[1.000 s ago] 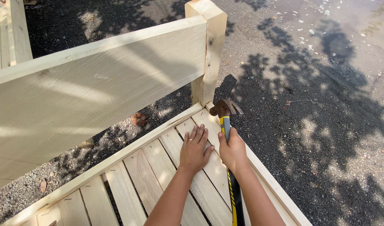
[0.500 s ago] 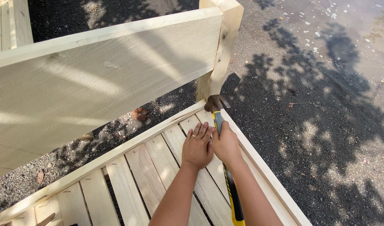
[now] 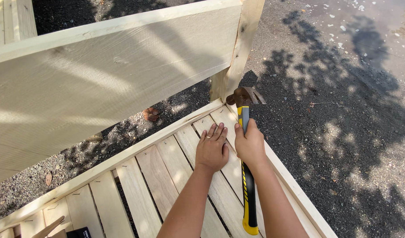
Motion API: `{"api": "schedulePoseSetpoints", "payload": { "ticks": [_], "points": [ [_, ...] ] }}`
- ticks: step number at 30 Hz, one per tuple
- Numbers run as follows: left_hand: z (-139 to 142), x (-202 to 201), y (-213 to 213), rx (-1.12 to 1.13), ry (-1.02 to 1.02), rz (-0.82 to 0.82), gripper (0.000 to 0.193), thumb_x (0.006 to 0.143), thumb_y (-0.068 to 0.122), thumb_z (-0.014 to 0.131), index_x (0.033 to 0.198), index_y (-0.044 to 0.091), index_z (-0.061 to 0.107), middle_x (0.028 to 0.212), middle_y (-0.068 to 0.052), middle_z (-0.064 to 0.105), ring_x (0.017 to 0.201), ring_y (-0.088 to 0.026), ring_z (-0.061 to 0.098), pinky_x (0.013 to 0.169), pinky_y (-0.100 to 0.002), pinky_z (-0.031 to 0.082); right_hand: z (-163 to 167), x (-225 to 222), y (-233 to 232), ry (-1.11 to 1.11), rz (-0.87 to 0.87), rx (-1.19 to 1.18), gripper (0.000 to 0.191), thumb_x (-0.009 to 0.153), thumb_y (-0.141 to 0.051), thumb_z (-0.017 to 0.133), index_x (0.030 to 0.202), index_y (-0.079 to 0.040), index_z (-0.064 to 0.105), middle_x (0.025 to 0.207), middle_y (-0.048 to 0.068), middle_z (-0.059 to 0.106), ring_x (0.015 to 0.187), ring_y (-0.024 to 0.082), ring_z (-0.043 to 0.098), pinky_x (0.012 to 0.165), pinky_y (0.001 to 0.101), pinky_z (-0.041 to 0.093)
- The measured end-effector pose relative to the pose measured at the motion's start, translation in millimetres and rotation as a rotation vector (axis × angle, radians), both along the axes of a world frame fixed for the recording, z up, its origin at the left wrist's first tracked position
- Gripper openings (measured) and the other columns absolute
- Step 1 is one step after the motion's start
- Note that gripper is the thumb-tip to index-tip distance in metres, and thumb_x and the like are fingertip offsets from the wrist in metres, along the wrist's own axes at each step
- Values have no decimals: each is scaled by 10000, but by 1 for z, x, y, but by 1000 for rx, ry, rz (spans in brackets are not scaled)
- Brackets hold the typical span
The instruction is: The person sits on an unfinished wooden bed frame outdoors and hammers nails into the wooden slats to fasten them. They take nails from a small cardboard nail box, position each nail on a slat, and drive it in with a claw hammer, working across the slatted surface.
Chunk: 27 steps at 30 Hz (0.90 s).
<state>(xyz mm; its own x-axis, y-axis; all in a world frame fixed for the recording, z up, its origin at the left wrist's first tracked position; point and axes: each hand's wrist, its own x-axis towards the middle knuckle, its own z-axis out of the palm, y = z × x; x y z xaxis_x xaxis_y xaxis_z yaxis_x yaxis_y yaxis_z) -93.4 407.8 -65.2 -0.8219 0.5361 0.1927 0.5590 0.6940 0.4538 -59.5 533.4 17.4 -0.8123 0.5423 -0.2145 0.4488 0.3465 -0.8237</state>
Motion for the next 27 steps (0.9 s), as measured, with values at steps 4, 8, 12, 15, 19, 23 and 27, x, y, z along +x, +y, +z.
{"api": "schedulePoseSetpoints", "payload": {
  "ticks": [4,8,12,15,19,23,27],
  "points": [
    [-1,1,1,18,-4,7,542,894,200,553,1422,81,574,1547,-106,496,1474,-302,385,1209,-503,253,5,6,-8,108,7,0,294,992,-281,573,943,-3,492,688,191,664,489,295,684,448,435,530],
    [-1,1,0,24,-19,11,557,874,192,559,1420,86,574,1545,-101,490,1468,-300,377,1205,-502,242,0,1,-14,-32,35,-26,283,986,-279,577,945,-8,508,729,176,669,508,300,686,441,437,546],
    [-1,0,1,3,-1,11,570,872,189,555,1432,85,570,1551,-99,492,1478,-292,380,1214,-494,249,-11,5,-7,40,-21,17,314,1011,-291,564,990,15,498,710,237,693,520,314,692,488,428,512],
    [-2,-2,2,4,-3,12,563,870,191,556,1424,91,574,1552,-99,488,1475,-294,375,1205,-499,245,-20,4,-11,173,48,198,275,1012,-253,604,989,10,527,720,243,693,605,338,658,546,446,489],
    [-4,-4,2,7,1,6,553,877,197,565,1418,85,576,1550,-105,488,1473,-300,379,1207,-499,247,-21,1,-14,121,11,-48,213,977,-240,582,1000,-32,540,741,142,641,498,223,631,463,399,502],
    [-4,-1,0,22,15,9,563,875,196,567,1427,83,577,1547,-103,498,1474,-298,391,1216,-498,252,-10,7,0,28,-102,-521,213,1011,-269,542,1003,-59,509,653,73,531,441,145,471,410,341,432],
    [-3,0,0,8,0,11,590,846,191,570,1426,80,571,1552,-101,489,1471,-296,386,1210,-494,250,-5,15,4,0,-172,-771,195,1021,-257,519,1039,-63,528,640,44,501,435,112,414,407,301,402]
  ]
}}
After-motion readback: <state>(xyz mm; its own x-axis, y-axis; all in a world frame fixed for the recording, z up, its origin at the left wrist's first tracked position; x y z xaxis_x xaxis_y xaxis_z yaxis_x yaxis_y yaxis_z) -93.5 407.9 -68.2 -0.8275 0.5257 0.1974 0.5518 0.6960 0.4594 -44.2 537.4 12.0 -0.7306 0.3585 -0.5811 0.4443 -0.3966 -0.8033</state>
